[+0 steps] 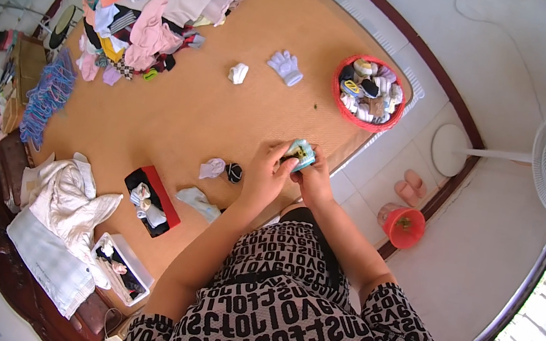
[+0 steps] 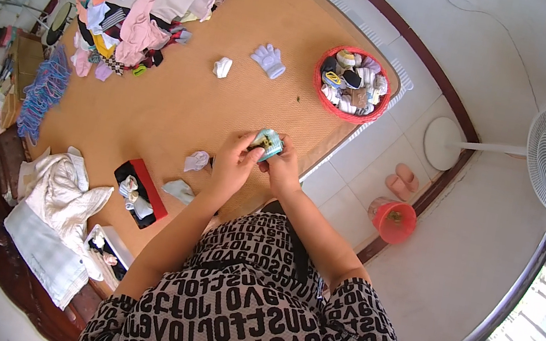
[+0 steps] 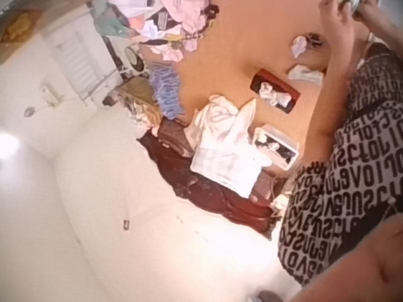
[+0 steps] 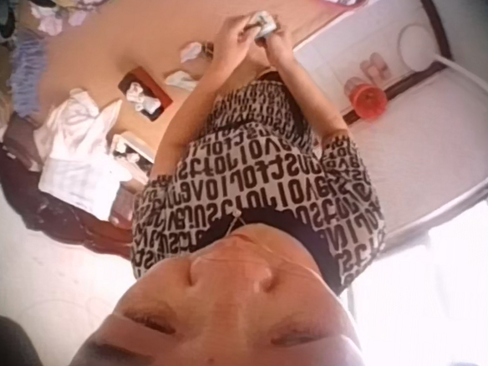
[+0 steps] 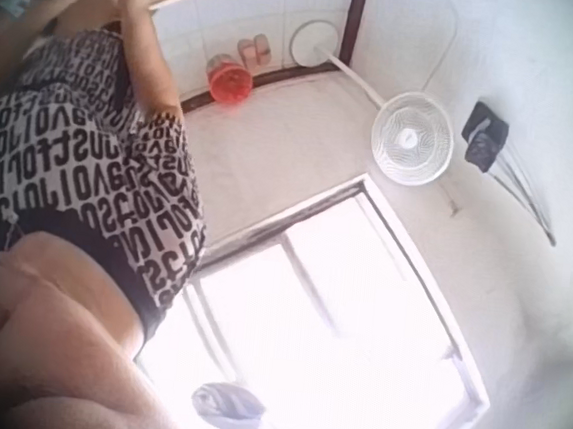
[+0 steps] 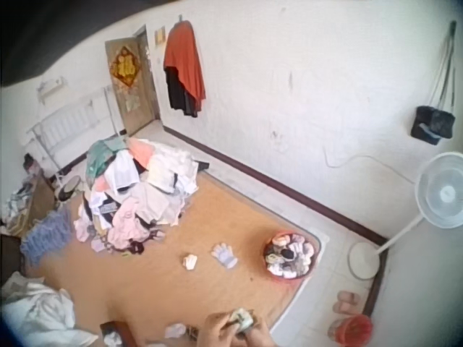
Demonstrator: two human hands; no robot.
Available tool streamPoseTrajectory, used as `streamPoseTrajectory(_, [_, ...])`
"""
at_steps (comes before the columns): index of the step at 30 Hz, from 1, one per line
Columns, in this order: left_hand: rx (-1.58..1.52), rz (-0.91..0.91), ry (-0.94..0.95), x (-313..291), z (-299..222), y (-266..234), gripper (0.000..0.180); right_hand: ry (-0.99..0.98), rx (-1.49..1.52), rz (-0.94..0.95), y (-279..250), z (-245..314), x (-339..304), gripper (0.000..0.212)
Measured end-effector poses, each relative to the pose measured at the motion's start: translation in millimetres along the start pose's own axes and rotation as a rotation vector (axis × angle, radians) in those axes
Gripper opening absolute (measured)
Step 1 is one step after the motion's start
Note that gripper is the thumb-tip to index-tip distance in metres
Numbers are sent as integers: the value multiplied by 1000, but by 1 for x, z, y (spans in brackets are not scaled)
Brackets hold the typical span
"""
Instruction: The person sorts and folds socks by hand, pairing and rolling each pair together before placing them on the bed.
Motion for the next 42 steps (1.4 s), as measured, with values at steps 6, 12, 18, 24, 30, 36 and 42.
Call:
streamPoseTrajectory(6, [25, 202, -293, -4, 35, 60, 40, -381, -724, -573, -127, 35, 77, 32])
streamPoseTrajectory(12, [-11, 440, -534, -37, 91, 93, 33, -408, -1295, -976, -196, 99, 170, 32])
streamPoseTrajectory(18, [68, 242, -703, -60, 162, 73, 30, -254, -1635, -763, -204, 66, 241, 38])
streamPoseTrajectory(24, [0, -89, -902, -119, 247, 45, 24, -261, -1542, -779, -201, 45, 231, 69])
streamPoseTrajectory(30, [338, -445, -1205, -188, 325, -6, 26, -693, -1572, -747, -171, 43, 159, 56])
streamPoseTrajectory(36, [314, -474, -1155, -161, 360, -5, 35, 21, -1076, 98, -140, -110, 130, 21])
streamPoseTrajectory(42, [94, -392, -974, -179, 372, 7, 31, 494, -911, 137, -79, -242, 87, 34])
Point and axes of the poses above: each hand's wrist, its own x-axis towards the middle knuckle, its own y-axis out of the palm, z = x × y, the point moved 7 cm from there along x, towards the middle knuckle, and after that the axes turned 3 degrees about y, right-handed, at the moved point
